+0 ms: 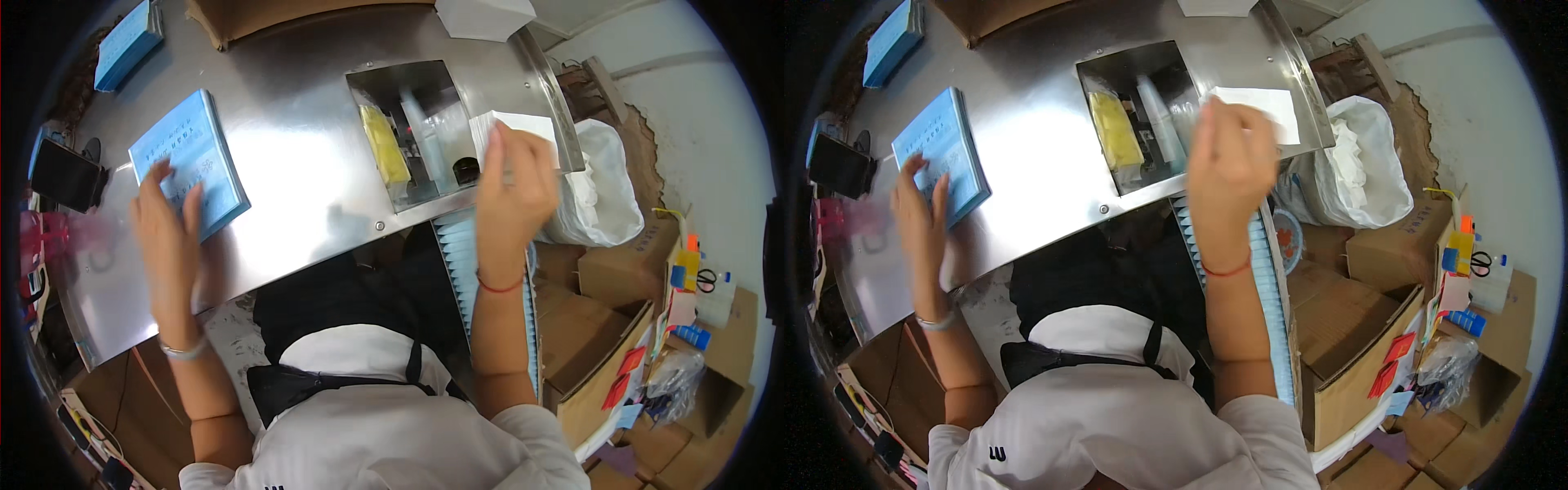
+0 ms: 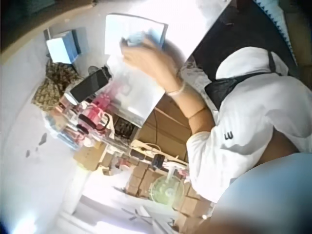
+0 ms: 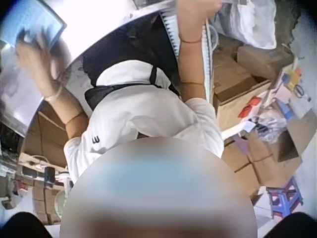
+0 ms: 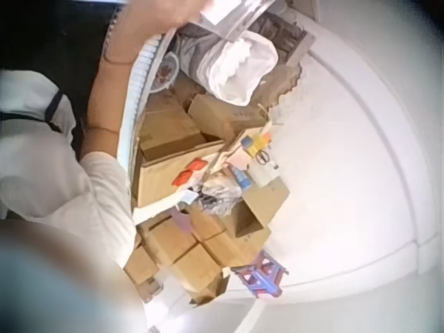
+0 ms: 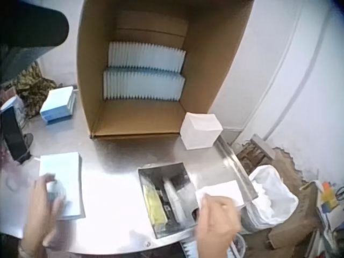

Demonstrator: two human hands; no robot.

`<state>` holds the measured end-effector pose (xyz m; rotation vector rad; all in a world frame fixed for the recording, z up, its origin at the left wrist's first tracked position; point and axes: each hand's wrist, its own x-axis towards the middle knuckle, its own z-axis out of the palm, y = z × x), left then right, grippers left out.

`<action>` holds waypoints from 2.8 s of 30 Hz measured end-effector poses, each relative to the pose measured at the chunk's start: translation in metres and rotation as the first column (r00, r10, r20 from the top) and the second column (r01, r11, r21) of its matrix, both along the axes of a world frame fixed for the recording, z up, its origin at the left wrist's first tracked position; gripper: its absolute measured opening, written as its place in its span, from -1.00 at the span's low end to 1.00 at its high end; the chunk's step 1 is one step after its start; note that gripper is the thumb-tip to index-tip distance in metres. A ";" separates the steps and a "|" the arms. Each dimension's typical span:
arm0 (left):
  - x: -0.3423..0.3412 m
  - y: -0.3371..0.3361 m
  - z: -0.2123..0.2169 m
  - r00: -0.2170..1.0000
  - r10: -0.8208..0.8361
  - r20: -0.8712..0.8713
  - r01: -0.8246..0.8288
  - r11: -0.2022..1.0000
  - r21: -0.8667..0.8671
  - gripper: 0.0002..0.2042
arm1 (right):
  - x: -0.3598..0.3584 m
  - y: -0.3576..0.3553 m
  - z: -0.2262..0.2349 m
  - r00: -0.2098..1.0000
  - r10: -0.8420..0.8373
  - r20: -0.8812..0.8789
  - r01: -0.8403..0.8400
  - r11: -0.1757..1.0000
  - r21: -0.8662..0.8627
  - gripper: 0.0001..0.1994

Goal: Folding blue paper leaflets around white inserts and placing them into a packaging machine slot.

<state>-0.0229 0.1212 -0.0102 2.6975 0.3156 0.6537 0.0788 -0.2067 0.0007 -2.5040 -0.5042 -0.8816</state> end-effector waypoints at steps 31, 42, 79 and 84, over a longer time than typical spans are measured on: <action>0.025 -0.109 0.012 0.944 -0.298 -0.143 0.322 0.926 0.196 -0.61 | 0.004 -0.014 0.004 0.994 -0.110 -0.017 0.111 0.993 0.033 -0.76; 0.014 -0.107 0.018 0.832 -0.472 -0.290 0.505 0.862 0.044 -0.58 | 0.009 -0.060 0.006 0.994 -0.001 -0.112 -0.010 0.995 -0.098 -0.67; 0.013 -0.122 -0.011 0.848 -0.528 -0.053 0.526 0.849 -0.040 -0.69 | -0.015 -0.018 0.010 0.968 0.248 0.032 -0.248 0.969 0.004 -0.62; 0.011 -0.086 -0.005 0.882 -0.451 -0.139 0.456 0.890 0.007 -0.54 | -0.046 0.054 -0.012 0.872 0.456 -0.178 -0.486 0.849 -0.206 -0.71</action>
